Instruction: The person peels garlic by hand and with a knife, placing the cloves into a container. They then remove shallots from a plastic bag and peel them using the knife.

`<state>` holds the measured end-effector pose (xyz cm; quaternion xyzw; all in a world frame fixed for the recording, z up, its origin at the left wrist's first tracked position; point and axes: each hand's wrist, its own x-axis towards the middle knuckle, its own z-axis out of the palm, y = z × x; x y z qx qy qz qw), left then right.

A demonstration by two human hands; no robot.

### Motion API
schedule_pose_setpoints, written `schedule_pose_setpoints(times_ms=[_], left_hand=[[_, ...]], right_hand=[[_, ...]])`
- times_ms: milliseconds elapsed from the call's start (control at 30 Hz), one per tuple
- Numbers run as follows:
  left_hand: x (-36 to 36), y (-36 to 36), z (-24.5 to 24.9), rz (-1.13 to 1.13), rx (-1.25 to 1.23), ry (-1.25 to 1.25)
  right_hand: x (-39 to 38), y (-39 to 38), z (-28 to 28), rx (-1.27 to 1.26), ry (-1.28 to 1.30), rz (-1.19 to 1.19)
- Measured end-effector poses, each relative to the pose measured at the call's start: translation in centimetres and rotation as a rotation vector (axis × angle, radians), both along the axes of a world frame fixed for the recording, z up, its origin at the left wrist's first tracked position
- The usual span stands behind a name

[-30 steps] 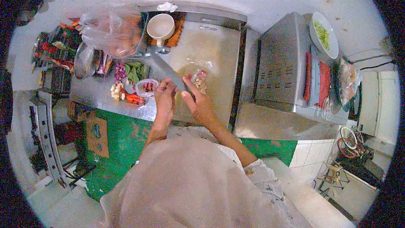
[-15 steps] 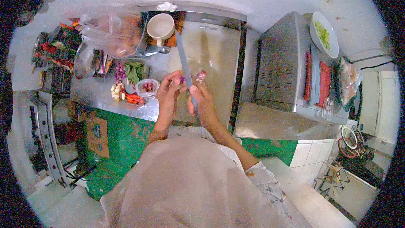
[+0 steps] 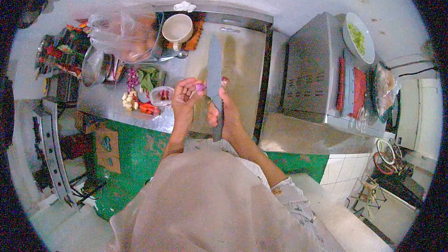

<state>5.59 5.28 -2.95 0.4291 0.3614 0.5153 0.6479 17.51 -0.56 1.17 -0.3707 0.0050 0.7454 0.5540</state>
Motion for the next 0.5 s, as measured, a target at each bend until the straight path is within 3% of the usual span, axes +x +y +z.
schedule_pose_setpoints(times_ms=[167, 400, 500], left_hand=[[0.2, -0.2, -0.1, -0.011, -0.142, -0.001], [-0.3, -0.1, 1.2, -0.073, -0.072, 0.197], [-0.4, -0.2, 1.0, -0.083, -0.056, 0.147]], right_hand=[[0.0, -0.2, -0.3, 0.012, -0.173, 0.031], [0.1, 0.2, -0.4, 0.014, -0.048, 0.017], [0.1, 0.5, -0.5, -0.009, -0.034, -0.015]])
